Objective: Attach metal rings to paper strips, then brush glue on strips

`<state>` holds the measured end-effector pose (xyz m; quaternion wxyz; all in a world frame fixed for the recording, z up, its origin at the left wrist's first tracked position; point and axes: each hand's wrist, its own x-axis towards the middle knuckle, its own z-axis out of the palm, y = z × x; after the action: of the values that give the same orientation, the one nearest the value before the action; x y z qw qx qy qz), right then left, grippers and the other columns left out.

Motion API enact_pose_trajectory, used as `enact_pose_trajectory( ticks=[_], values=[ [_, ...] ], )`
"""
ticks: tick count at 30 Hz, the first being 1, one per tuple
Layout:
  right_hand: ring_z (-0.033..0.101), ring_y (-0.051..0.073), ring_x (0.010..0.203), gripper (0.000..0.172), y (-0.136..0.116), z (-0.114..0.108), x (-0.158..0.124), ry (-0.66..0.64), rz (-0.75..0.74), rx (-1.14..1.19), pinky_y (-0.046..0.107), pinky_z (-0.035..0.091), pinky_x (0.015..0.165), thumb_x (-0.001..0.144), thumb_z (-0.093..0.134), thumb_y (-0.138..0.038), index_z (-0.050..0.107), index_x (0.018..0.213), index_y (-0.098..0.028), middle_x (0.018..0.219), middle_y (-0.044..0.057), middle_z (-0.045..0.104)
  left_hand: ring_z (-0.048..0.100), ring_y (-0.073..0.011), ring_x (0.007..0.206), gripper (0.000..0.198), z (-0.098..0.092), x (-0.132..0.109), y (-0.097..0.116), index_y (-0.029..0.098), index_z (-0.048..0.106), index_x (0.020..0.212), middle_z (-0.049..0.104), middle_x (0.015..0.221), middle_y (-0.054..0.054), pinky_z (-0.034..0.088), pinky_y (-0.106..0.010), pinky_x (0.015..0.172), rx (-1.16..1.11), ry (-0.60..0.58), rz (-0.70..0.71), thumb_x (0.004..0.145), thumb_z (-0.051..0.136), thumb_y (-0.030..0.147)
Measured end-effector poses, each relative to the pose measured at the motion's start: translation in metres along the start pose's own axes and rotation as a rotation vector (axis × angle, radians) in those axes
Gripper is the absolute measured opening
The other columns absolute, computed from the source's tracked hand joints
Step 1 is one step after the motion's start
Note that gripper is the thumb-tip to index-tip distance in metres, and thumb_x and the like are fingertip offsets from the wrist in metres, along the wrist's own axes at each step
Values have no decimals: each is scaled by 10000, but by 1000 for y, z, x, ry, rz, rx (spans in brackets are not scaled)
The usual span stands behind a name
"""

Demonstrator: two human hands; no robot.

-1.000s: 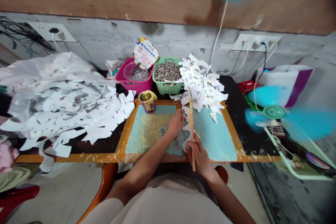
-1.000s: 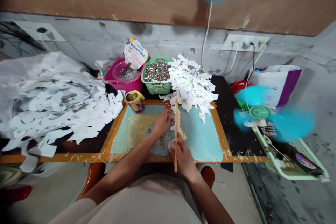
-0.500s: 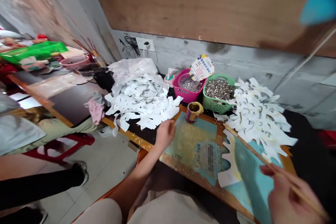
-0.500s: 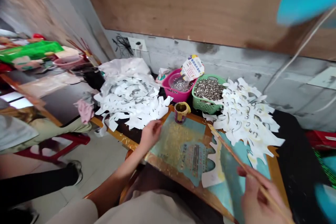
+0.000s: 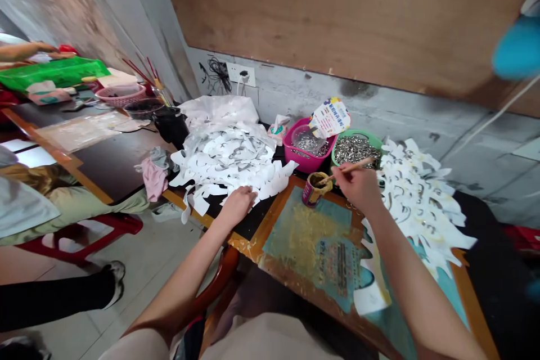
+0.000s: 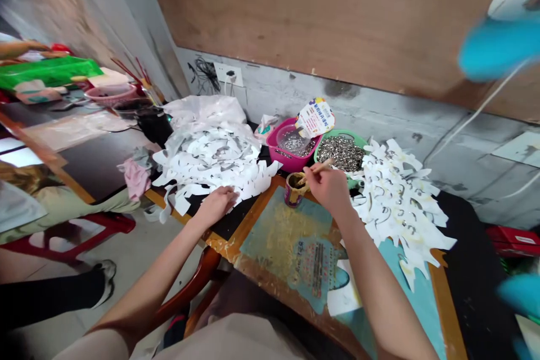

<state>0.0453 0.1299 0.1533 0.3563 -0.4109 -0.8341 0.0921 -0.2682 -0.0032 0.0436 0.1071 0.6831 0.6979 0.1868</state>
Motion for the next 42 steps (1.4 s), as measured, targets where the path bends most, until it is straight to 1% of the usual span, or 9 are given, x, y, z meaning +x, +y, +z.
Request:
enact_pose_trajectory(
  ticks=[8, 13, 16, 20, 25, 28, 33, 36, 42],
  values=[
    [625, 190, 527, 389, 17, 28, 15, -150, -27, -154, 293, 379, 561, 913, 551, -394, 644, 593, -192, 629, 62, 715, 615, -179, 680, 236, -10, 1, 11, 190, 728, 1013, 686, 791, -47, 484, -292, 679, -274, 28, -47, 913, 555, 315],
    [623, 176, 530, 364, 21, 24, 11, -145, 7, -55, 288, 394, 559, 913, 558, -402, 675, 642, -189, 722, 62, 748, 633, -147, 693, 521, 20, -18, 79, 177, 687, 1126, 703, 826, -26, 486, -262, 666, -1336, 29, -321, 697, 819, 442],
    [612, 175, 518, 371, 22, 24, 9, -151, 23, -26, 286, 384, 543, 915, 558, -410, 677, 644, -186, 670, 57, 727, 615, -125, 642, 591, 61, -44, 121, 177, 666, 1119, 699, 827, -25, 480, -254, 638, -1622, -74, -497, 627, 872, 430],
    [595, 165, 501, 375, 24, 22, 6, -160, 31, -26, 287, 370, 530, 918, 557, -408, 674, 643, -180, 698, 66, 732, 592, -138, 593, 505, 95, -71, 141, 147, 644, 1166, 659, 714, -11, 442, -255, 588, -1288, -155, -485, 742, 777, 386],
    [635, 187, 565, 328, 21, 17, 5, -199, 32, -8, 286, 406, 568, 938, 539, -384, 711, 753, -176, 663, 59, 722, 663, -245, 778, 342, 88, -88, 145, 172, 658, 1192, 691, 856, -75, 502, -372, 733, -296, -113, -175, 854, 624, 201],
    [649, 191, 598, 322, 19, 15, 5, -213, 32, -14, 282, 411, 577, 951, 529, -384, 720, 791, -179, 673, 59, 726, 648, -283, 980, 324, 81, -86, 147, 229, 649, 1184, 664, 1013, -94, 524, -413, 857, -91, 11, -34, 860, 644, 236],
    [647, 187, 603, 300, 15, 14, 7, -230, 38, -49, 276, 405, 588, 947, 543, -354, 714, 777, -176, 663, 53, 719, 573, -332, 1201, 659, 82, -18, 129, 214, 484, 1348, 605, 1239, -140, 499, -479, 979, -275, 310, -57, 773, 763, 377],
    [629, 180, 581, 303, 10, 14, 8, -227, 50, -75, 277, 397, 588, 938, 552, -325, 695, 721, -168, 660, 61, 712, 507, -389, 1309, 959, 86, 47, 119, 172, 418, 1408, 547, 1380, -186, 452, -520, 1042, -346, 316, -29, 594, 880, 383],
    [562, 150, 512, 311, -7, -9, -10, -96, -7, -13, 268, 357, 552, 956, 487, -328, 679, 760, -181, 604, 35, 666, 629, -313, 1159, 649, 80, 96, 124, 213, 544, 1260, 682, 1223, -100, 299, -561, 1149, -416, 359, 76, 676, 817, 283]
  ],
)
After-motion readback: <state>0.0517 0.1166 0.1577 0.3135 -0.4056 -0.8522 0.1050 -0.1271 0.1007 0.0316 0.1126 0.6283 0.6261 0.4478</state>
